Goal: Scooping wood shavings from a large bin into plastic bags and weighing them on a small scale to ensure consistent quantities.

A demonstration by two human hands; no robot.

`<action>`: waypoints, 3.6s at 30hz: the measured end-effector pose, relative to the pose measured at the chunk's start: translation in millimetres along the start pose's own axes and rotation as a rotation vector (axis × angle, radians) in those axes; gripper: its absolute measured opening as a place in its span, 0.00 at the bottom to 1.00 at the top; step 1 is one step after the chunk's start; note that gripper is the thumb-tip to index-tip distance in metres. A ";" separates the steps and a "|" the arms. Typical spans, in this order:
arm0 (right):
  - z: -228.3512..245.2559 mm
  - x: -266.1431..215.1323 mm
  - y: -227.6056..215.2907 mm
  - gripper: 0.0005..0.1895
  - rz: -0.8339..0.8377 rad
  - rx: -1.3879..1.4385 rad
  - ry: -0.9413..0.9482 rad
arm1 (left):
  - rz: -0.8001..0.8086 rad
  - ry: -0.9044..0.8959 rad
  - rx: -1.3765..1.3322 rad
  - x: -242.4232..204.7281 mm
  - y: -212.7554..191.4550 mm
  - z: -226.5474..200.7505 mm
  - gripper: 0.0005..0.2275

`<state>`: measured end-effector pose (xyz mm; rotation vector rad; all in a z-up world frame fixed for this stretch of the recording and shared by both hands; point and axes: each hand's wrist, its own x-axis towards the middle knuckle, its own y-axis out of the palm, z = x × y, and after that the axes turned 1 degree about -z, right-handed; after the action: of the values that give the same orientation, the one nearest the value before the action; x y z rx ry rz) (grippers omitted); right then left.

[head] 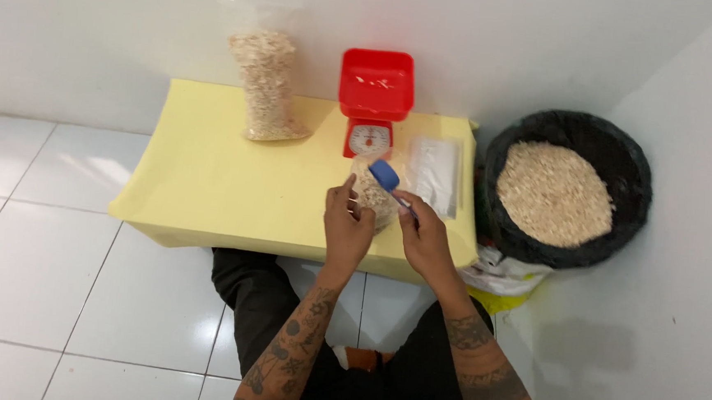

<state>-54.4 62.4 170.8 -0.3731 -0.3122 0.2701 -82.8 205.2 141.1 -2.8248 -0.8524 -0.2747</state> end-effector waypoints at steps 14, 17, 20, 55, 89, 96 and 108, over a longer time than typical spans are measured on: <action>-148.4 1.4 -91.4 0.18 -0.791 0.574 0.335 | -0.114 0.148 0.025 -5.0 7.2 21.6 0.28; -191.6 -6.9 -120.2 0.20 -0.762 0.543 0.409 | -0.114 0.234 -0.025 -2.7 2.6 50.3 0.29; -201.1 -18.9 -133.3 0.23 -0.673 0.534 0.472 | -0.061 0.268 -0.047 -3.1 -9.7 70.7 0.30; -108.3 -14.2 42.1 0.40 0.187 -0.092 0.370 | 0.281 -0.075 0.322 4.5 -14.6 154.4 0.59; 1.6 180.2 11.8 0.47 -0.075 0.002 -0.125 | 0.131 0.405 0.110 191.2 1.0 3.7 0.37; -33.6 227.0 40.7 0.39 -0.177 -0.016 -0.069 | 0.318 0.216 0.276 249.3 13.7 21.1 0.38; -75.6 229.1 59.9 0.38 -0.167 -0.027 0.099 | 0.230 0.251 0.470 254.6 21.2 68.8 0.34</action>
<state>169.8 164.1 136.8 -0.3835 -0.2479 0.0829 146.1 337.5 129.7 -2.3560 -0.4589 -0.3348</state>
